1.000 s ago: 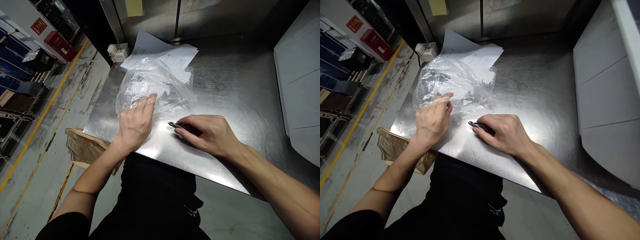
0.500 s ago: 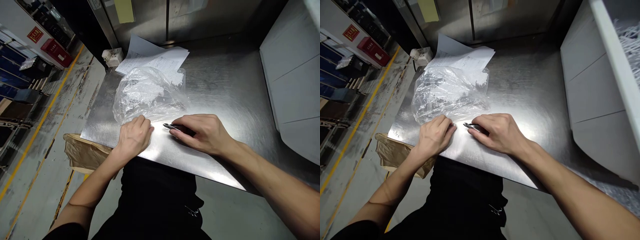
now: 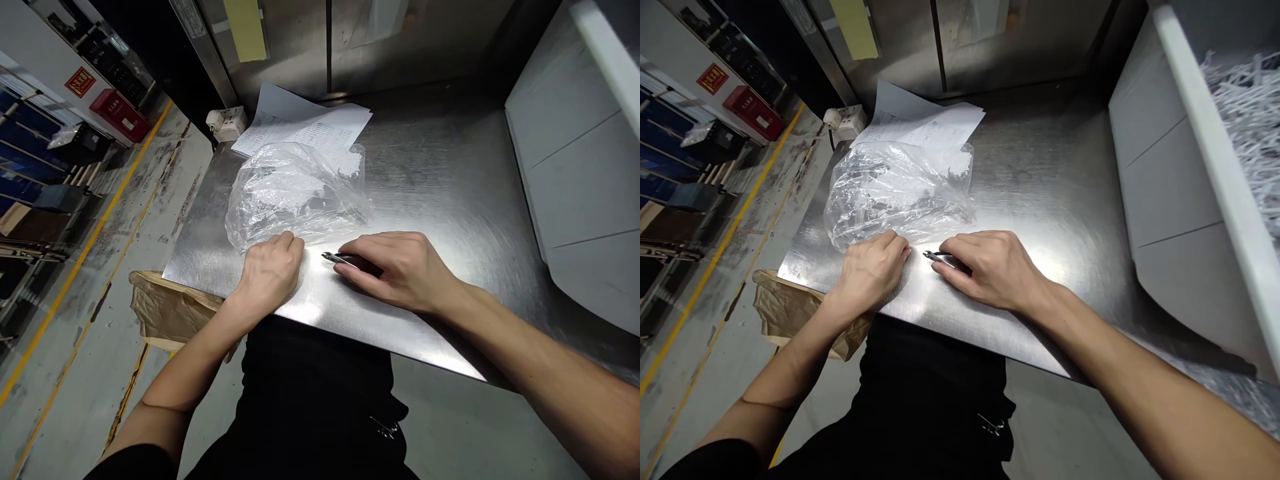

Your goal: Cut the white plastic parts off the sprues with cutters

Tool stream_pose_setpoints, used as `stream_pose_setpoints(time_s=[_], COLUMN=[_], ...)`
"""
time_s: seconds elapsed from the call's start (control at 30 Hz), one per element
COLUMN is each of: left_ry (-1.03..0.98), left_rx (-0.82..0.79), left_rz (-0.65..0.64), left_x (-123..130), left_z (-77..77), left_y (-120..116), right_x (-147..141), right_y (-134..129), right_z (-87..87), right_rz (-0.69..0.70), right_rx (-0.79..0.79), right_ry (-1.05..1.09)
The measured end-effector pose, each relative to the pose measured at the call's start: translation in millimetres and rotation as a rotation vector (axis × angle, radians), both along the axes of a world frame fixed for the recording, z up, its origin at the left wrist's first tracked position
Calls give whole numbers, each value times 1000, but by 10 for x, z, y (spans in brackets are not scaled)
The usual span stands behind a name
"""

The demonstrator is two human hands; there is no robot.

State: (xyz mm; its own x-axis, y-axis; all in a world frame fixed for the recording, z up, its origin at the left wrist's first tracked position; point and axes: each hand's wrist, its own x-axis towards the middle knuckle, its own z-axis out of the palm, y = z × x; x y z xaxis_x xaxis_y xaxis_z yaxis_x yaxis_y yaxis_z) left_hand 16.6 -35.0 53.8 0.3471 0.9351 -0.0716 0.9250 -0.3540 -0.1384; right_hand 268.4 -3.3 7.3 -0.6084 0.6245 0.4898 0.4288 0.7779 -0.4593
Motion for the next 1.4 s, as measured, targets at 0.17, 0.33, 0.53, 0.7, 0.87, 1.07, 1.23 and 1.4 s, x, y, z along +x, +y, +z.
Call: stream_pose_setpoints(time_s=[0.17,0.33,0.53,0.7,0.87,1.07,1.23,1.4], left_ry=[25,9,-63,-105,-177,-58,48,-28], left_rx=[45,105,174,191,191,46,39,193], left_rz=[-90,-176,-166,-156,-176,-176,-238,-313], left_x=[-39,-96,-151,-170,-212,-164,-104,-189], left_z=[-38,-134,-279,-275,-191,-93,-127,-308], left_y=[45,43,-21,-32,-48,24,70,4], right_x=[-5,-7,-4,1,2,-4,1,-1], right_y=[0,1,1,-2,4,8,10,6], right_z=[-11,8,15,20,12,3,11,13], right_rz=[3,-1,9,10,9,2,3,-5], right_rx=[2,-16,4,-10,1,-19,-28,-18], right_ry=[-14,-32,-34,-43,-49,-53,-53,-52])
